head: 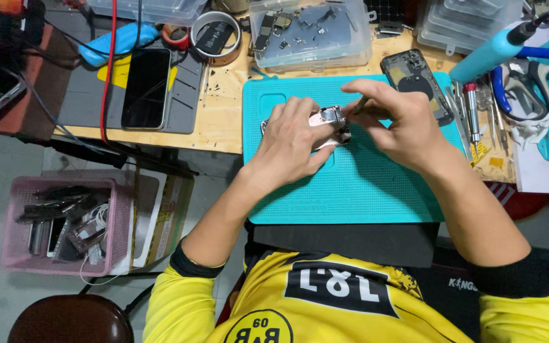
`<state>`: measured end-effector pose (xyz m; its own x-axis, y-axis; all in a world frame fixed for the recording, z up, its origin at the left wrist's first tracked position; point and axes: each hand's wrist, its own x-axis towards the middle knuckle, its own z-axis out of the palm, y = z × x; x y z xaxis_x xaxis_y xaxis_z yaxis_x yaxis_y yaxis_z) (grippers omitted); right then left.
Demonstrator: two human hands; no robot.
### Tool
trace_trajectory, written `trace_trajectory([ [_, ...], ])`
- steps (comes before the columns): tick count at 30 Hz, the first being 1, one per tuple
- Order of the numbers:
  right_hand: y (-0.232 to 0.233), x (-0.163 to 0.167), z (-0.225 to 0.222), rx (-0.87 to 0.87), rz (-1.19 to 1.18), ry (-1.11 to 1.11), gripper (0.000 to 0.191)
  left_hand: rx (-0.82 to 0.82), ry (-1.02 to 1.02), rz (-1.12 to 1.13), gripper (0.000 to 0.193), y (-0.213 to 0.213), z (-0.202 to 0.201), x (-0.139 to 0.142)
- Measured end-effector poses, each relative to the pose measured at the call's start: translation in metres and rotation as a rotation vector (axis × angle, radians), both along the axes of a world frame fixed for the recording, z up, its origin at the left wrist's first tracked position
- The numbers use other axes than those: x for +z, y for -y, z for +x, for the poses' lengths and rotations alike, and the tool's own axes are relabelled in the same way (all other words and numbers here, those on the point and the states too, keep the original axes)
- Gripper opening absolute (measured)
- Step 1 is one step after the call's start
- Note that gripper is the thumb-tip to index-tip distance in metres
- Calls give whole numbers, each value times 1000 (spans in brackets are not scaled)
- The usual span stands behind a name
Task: The person disassembles a smartphone at a repair bench, using a precision screwdriver to remove screws from the phone's frame and back cover. They set the cover aside, work on the exposed internals, and pick small screws and components from the mat and parts tray.
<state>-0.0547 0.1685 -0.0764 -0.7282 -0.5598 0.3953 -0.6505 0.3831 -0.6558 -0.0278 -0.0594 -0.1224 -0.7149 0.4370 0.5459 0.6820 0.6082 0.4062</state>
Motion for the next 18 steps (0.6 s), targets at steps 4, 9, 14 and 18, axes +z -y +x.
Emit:
trace_trajectory([
  [4,4,0,0,-55,2,-4,50,0,-13,-9,28,2,-1,0],
  [9,8,15,2,-59,33,-3,62,-4,24,-3,31,5,-2,1],
  [14,14,25,-43,-144,-306,-47,25,1,7,20,40,10,-4,4],
  [18,25,14,-99,-113,-281,-157,18,-31,85,146,50,20,-8,6],
])
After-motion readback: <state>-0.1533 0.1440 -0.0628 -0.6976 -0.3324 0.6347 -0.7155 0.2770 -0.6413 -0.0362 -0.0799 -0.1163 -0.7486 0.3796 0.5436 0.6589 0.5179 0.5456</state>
